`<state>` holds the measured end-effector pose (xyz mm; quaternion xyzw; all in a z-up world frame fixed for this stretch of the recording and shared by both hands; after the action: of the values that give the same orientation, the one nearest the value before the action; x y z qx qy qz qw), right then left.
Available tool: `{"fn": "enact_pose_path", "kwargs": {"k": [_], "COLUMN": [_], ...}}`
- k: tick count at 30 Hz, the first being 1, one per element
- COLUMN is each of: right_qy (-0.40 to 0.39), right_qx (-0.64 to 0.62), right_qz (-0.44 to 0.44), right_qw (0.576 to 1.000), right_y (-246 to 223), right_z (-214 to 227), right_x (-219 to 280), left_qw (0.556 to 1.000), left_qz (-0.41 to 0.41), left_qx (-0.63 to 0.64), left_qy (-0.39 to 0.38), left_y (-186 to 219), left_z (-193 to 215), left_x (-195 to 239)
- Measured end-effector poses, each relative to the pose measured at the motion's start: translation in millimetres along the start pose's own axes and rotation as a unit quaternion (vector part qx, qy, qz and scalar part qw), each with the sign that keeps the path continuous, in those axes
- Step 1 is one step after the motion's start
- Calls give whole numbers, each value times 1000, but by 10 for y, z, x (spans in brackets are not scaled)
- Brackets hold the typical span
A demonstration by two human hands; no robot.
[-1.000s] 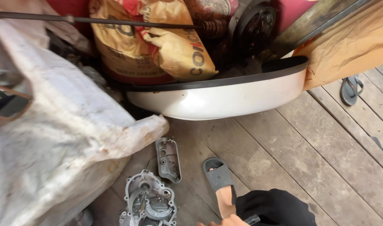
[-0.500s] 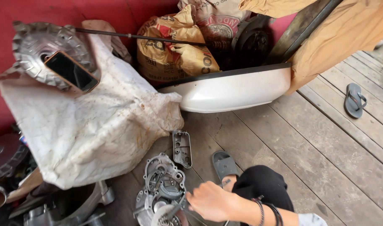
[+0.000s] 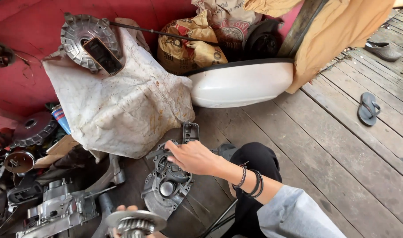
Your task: Inspecting a gear assembly and using a tool to work on a motorcycle engine casing.
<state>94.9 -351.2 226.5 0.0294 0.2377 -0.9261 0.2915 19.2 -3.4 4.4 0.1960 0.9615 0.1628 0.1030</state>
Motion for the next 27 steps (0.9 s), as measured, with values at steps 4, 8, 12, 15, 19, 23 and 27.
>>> {"fn": "enact_pose_path", "kwargs": {"k": [4, 8, 12, 15, 19, 23, 27], "right_qy": [50, 113, 179, 182, 169, 181, 212], "right_qx": [-52, -12, -119, -116, -96, -92, -66], "right_qz": [43, 85, 123, 111, 94, 122, 97], "right_qw": [996, 990, 969, 970, 976, 971, 970], "right_y": [-209, -408, -541, -431, -404, -411, -390], "right_z": [226, 307, 525, 367, 255, 223, 100], "right_x": [119, 61, 68, -3, -85, -244, -381], "left_qw": [923, 990, 999, 993, 999, 996, 988], "left_qz": [286, 41, -13, -32, 22, 81, 97], "left_qx": [206, 1, 17, -34, 14, -28, 111], "left_qy": [-154, -134, 25, 104, 47, -8, 37], "left_y": [203, 513, 509, 455, 373, 292, 230], "left_z": [-1728, -1272, -1769, -2213, -2370, -2432, -2289], "left_x": [-666, -645, -999, -1085, -1306, -1385, -1413]}}
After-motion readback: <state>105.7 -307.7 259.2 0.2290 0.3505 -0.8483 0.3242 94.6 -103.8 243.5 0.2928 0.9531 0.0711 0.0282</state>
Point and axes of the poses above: each hand's wrist, its own x-axis away from the middle knuckle, its own z-axis out of the back of the hand, y = z × x, the point moved 2 cm from there along -x, towards the middle knuckle, and after that the axes turned 15 degrees about z, right-handed, at the moved point
